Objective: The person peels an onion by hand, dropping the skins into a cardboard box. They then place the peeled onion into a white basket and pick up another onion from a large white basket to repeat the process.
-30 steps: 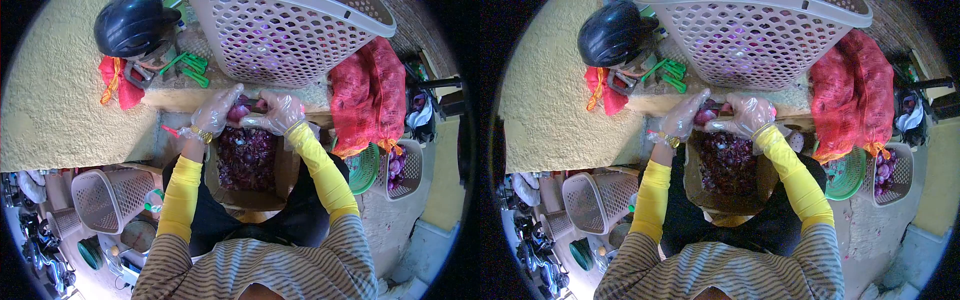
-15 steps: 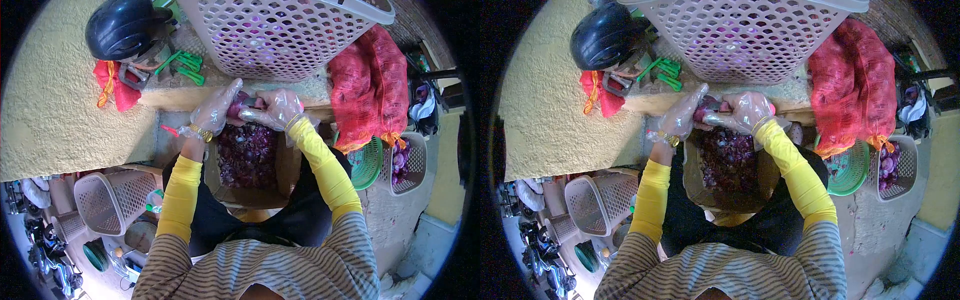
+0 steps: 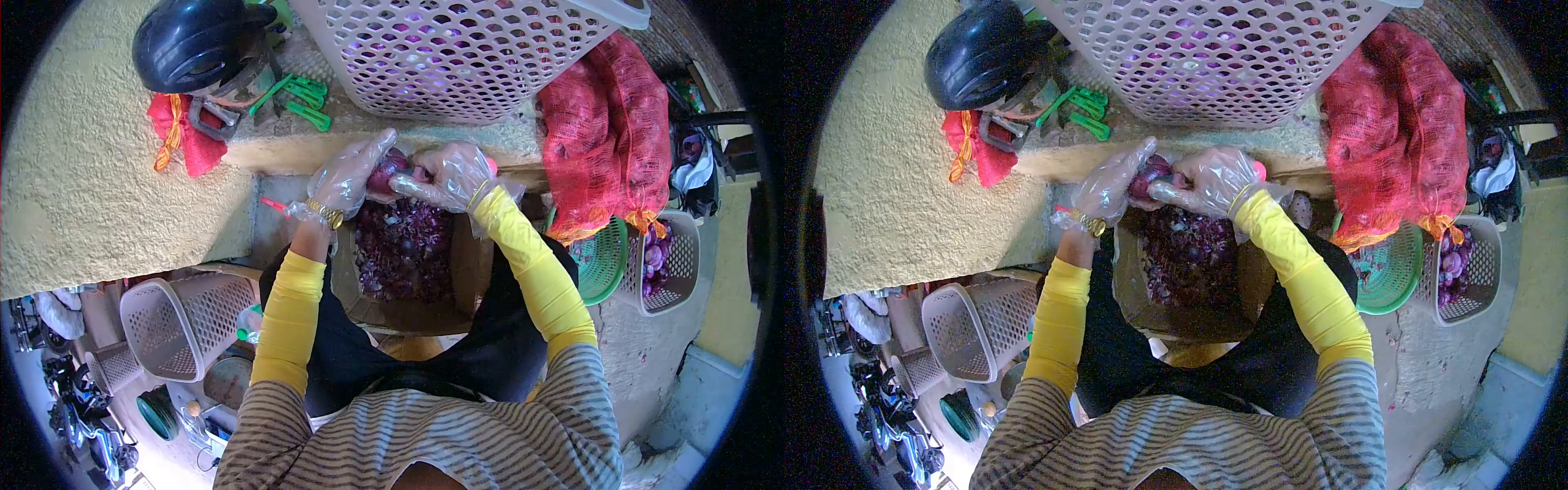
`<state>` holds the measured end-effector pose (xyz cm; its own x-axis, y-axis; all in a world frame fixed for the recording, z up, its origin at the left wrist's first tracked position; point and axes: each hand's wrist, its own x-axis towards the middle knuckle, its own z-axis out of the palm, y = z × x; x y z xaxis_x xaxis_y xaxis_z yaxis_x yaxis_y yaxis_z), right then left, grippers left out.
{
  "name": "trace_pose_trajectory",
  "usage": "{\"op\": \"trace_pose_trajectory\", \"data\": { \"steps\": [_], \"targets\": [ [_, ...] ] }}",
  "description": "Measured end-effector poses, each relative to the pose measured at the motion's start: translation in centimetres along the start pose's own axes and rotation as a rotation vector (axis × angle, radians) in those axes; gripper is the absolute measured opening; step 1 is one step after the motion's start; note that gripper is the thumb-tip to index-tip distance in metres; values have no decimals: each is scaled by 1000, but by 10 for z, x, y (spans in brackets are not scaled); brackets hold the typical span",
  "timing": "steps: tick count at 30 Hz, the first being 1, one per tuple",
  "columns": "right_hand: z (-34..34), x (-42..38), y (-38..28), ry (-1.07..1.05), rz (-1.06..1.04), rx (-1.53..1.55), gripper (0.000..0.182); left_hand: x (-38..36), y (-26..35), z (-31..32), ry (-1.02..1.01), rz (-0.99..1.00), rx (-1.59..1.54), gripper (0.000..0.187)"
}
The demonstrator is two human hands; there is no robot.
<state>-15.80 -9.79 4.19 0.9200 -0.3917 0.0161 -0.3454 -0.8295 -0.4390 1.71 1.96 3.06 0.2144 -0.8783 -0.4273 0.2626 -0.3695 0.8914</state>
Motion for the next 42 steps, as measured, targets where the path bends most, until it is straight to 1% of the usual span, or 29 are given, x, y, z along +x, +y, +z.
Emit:
{"op": "trace_pose_trajectory", "data": {
  "steps": [2, 3, 5, 6, 8, 9, 11, 12, 14, 15, 16, 17, 19, 21, 22, 23, 24, 26, 27, 29, 30, 32, 33, 35, 36, 38, 39, 41, 42],
  "targets": [
    [4, -2, 1, 37, -58, 47, 56, -4, -3, -5, -8, 250, 417, 60],
    [4, -2, 0, 36, -58, 47, 56, -7, -4, -2, -8, 249, 417, 60],
    [4, -2, -2, -41, -43, 33, 58, -13, -5, 5, 36, 167, 175, 60],
    [3, -2, -2, -42, -44, 33, 58, -12, -6, 3, 37, 166, 174, 60],
    [3, -3, -2, -119, -53, 42, 61, -5, -6, -4, -7, 13, 260, 65],
    [4, -5, -4, -120, -53, 42, 61, 4, -13, -11, -7, 13, 259, 65],
    [13, -8, -9, -122, -143, 0, 64, 19, -29, -26, 118, 161, 419, 69],
    [19, -9, -8, -122, -138, 15, 65, 10, -21, -22, 120, 159, 419, 69],
    [14, -7, -11, -159, -118, -2, 65, -15, 5, -8, 265, 292, 625, 72],
    [12, -7, -11, -196, -98, -19, 66, -9, 2, -11, 264, 291, 624, 72],
    [11, -7, -10, -197, -97, -18, 66, -1, -2, -17, 194, 318, 602, 71],
    [10, -7, -8, -146, -96, 18, 64, 5, -8, -22, 126, 345, 580, 71],
    [10, -7, -8, -95, -95, 53, 63, -3, -1, -14, 125, 324, 582, 70],
    [8, -7, -10, 135, -44, 57, 67, -3, -1, -9, 123, 302, 585, 70],
    [5, -6, -12, 196, -36, 97, 66, 1, -5, -9, 121, 239, 482, 69],
    [2, -6, -14, 196, -35, 97, 66, 4, -8, -9, 118, 176, 380, 68],
    [0, -5, -15, 208, -1, 142, 67, 0, -9, -8, 118, 176, 380, 68],
    [1, -2, -15, 221, 33, 187, 67, -11, -10, -7, 13, 519, 461, 50],
    [4, -1, -14, 262, 19, 157, 68, -7, -15, -14, 13, 519, 461, 50],
    [6, 1, -13, 302, 6, 127, 68, 7, -29, -29, 139, 905, 1024, 42],
    [6, 2, -13, 286, 22, 121, 69, 6, -26, -28, 139, 904, 1025, 42],
    [6, 4, -14, 269, 37, 115, 69, 3, -22, -25, 76, 822, 958, 65],
    [7, 4, -15, 278, 37, 125, 69, 12, -33, -33, 76, 822, 958, 65],
    [6, 4, -16, 287, 37, 133, 69, 41, -65, -53, -30, 722, 710, 44],
    [4, 4, -18, 274, 35, 110, 66, 38, -59, -49, -30, 721, 710, 44],
    [6, 4, -17, 260, 33, 87, 64, 28, -32, -34, -12, 99, 23, 48],
    [11, 5, -14, 264, 29, 90, 61, 17, -23, -29, -12, 99, 22, 48],
    [16, 6, -11, 269, 26, 92, 58, -5, -13, -20, -4, 534, 644, 53],
    [16, 6, -10, 268, 16, 72, 56, -2, -17, -22, -4, 534, 645, 53]
  ]
}}
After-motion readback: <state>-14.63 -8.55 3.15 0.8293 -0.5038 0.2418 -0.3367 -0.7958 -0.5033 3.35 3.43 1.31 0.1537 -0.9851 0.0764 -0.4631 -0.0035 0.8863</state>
